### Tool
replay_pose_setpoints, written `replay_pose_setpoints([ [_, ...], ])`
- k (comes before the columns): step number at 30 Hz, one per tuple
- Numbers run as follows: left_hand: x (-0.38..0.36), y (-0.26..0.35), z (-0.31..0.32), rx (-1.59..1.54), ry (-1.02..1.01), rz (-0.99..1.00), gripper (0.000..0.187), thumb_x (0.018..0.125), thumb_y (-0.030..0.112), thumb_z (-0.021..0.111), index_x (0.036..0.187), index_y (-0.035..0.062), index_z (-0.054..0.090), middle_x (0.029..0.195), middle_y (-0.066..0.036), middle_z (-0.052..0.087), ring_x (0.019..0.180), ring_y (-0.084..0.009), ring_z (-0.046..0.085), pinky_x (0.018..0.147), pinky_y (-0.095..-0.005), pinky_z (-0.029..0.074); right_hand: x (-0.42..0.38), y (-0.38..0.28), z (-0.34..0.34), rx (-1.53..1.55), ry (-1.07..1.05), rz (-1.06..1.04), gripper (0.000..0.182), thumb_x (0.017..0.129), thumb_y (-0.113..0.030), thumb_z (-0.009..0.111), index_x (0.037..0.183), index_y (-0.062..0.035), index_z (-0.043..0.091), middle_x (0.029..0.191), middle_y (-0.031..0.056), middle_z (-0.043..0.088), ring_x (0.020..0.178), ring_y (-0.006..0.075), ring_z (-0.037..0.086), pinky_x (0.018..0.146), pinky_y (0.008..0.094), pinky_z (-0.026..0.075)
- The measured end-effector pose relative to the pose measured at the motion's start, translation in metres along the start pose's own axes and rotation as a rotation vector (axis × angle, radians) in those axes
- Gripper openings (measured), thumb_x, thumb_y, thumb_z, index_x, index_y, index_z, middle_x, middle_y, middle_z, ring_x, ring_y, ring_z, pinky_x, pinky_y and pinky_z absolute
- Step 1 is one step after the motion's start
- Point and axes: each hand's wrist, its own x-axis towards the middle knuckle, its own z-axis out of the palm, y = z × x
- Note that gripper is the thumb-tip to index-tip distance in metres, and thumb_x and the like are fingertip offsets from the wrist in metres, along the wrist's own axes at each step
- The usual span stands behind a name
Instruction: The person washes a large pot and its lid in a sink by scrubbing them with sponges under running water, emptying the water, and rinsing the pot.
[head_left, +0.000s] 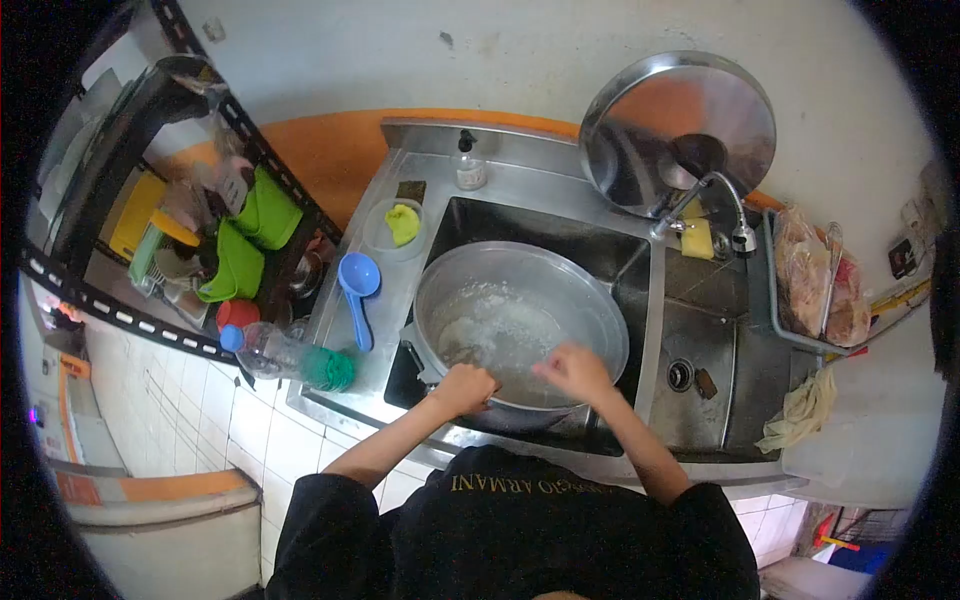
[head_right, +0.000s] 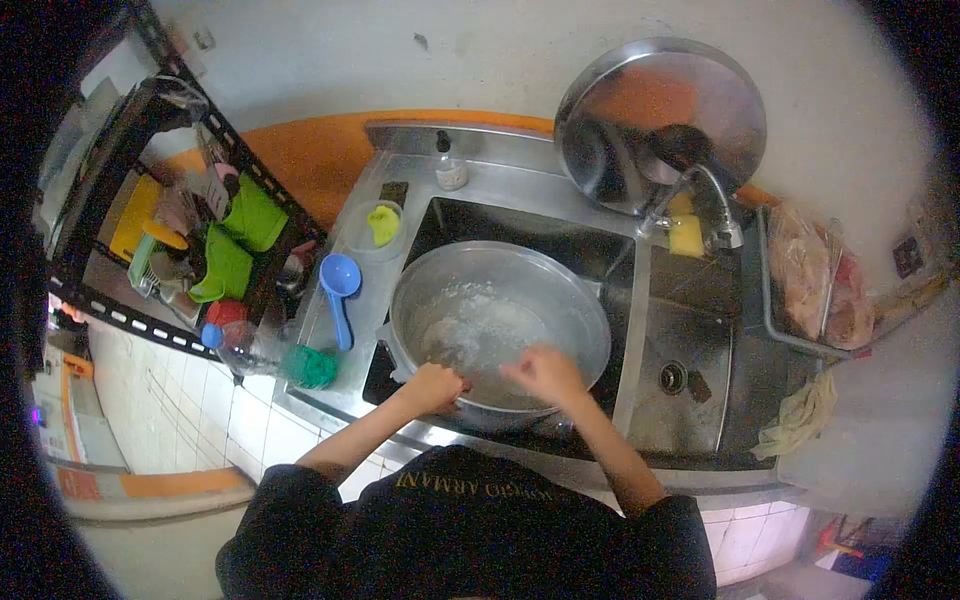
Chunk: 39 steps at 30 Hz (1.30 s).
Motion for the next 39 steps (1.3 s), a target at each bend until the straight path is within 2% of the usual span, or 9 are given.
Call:
replay_pose_setpoints([
  [2, 0.006, 0.001, 0.002, -0.04, 0.001, 0.018, 0.028, 0.071, 0.026, 0.069, 0.096, 0.0124, 0.066, 0.079, -0.013, 0.066, 0.076, -0.0289, 0.065, 0.066, -0.0405, 0.053, 0.02, 0.032, -0.002, -0.037, 0.175, 0.048, 0.037, 0.077, -0.036, 0.066, 0.097, -0.0045, 0.06, 0.12, 0.0192, 0.048, 0.103, 0.0355, 0.054, 0.089, 0.0427, 0.044],
  [7, 0.003, -0.006, 0.006, -0.11, -0.05, 0.075, 0.027, 0.067, 0.018, 0.067, 0.094, 0.0198, 0.068, 0.079, -0.012, 0.066, 0.077, -0.0293, 0.065, 0.067, -0.0413, 0.053, 0.109, 0.134, 0.036, -0.173, 0.478, 0.151, 0.048, 0.076, -0.028, 0.067, 0.108, 0.0038, 0.053, 0.11, 0.0213, 0.051, 0.101, 0.0365, 0.053, 0.088, 0.0423, 0.045],
  [13, 0.0, -0.004, 0.001, -0.094, -0.102, 0.065, 0.028, 0.066, 0.013, 0.064, 0.094, 0.0179, 0.067, 0.076, -0.012, 0.066, 0.073, -0.0309, 0.065, 0.066, -0.0418, 0.053, 0.158, 0.163, 0.036, -0.102, 0.196, 0.331, 0.058, 0.074, -0.029, 0.068, 0.117, 0.0034, 0.047, 0.121, 0.0254, 0.048, 0.11, 0.0383, 0.05, 0.092, 0.0428, 0.043],
  [21, 0.003, -0.005, -0.001, -0.177, -0.098, 0.063, 0.026, 0.067, 0.014, 0.064, 0.093, 0.0176, 0.067, 0.072, -0.013, 0.065, 0.068, -0.031, 0.065, 0.06, -0.0406, 0.053, 0.181, 0.201, 0.033, -0.058, 0.053, 0.481, 0.051, 0.078, -0.041, 0.062, 0.111, -0.0025, 0.057, 0.104, 0.0252, 0.059, 0.099, 0.0371, 0.058, 0.087, 0.0451, 0.045],
  [25, 0.008, -0.008, 0.01, -0.138, -0.106, 0.096, 0.021, 0.068, 0.013, 0.063, 0.089, 0.0124, 0.066, 0.078, -0.014, 0.066, 0.071, -0.0317, 0.066, 0.06, -0.0408, 0.053, 0.191, 0.22, 0.051, 0.001, 0.071, 0.437, 0.054, 0.081, -0.046, 0.057, 0.114, -0.0031, 0.056, 0.105, 0.0253, 0.059, 0.1, 0.038, 0.057, 0.088, 0.046, 0.044],
  [27, 0.009, -0.006, 0.002, -0.124, -0.162, 0.091, 0.02, 0.07, 0.011, 0.062, 0.089, 0.0116, 0.066, 0.077, -0.014, 0.065, 0.072, -0.0319, 0.066, 0.061, -0.041, 0.054, 0.198, 0.229, 0.062, 0.06, 0.111, 0.368, 0.049, 0.086, -0.045, 0.046, 0.103, -0.0016, 0.061, 0.106, 0.0216, 0.06, 0.097, 0.039, 0.057, 0.086, 0.0471, 0.045],
  [29, 0.007, -0.002, -0.005, -0.115, -0.22, 0.101, 0.02, 0.071, 0.009, 0.06, 0.09, 0.0108, 0.065, 0.077, -0.014, 0.065, 0.072, -0.032, 0.066, 0.061, -0.0413, 0.054, 0.202, 0.235, 0.069, 0.065, 0.096, 0.375, 0.05, 0.086, -0.046, 0.047, 0.107, -0.0023, 0.059, 0.108, 0.0226, 0.059, 0.1, 0.0387, 0.056, 0.087, 0.047, 0.044],
  [31, 0.002, 0.001, -0.001, -0.202, -0.069, 0.105, 0.019, 0.072, 0.004, 0.057, 0.089, 0.009, 0.064, 0.074, -0.013, 0.065, 0.072, -0.0314, 0.066, 0.061, -0.0408, 0.054, 0.197, 0.234, 0.064, 0.066, 0.08, 0.387, 0.051, 0.086, -0.046, 0.048, 0.112, -0.003, 0.057, 0.11, 0.0236, 0.058, 0.103, 0.0385, 0.055, 0.088, 0.0469, 0.043],
  [39, -0.01, -0.003, -0.007, -0.167, -0.144, 0.106, 0.017, 0.077, 0.009, 0.052, 0.092, 0.008, 0.062, 0.077, -0.014, 0.064, 0.073, -0.0313, 0.066, 0.06, -0.0417, 0.054, 0.173, 0.203, 0.029, 0.022, 0.114, 0.435, 0.049, 0.088, -0.045, 0.045, 0.096, 0.0004, 0.063, 0.097, 0.024, 0.062, 0.093, 0.0396, 0.059, 0.082, 0.0486, 0.046],
])
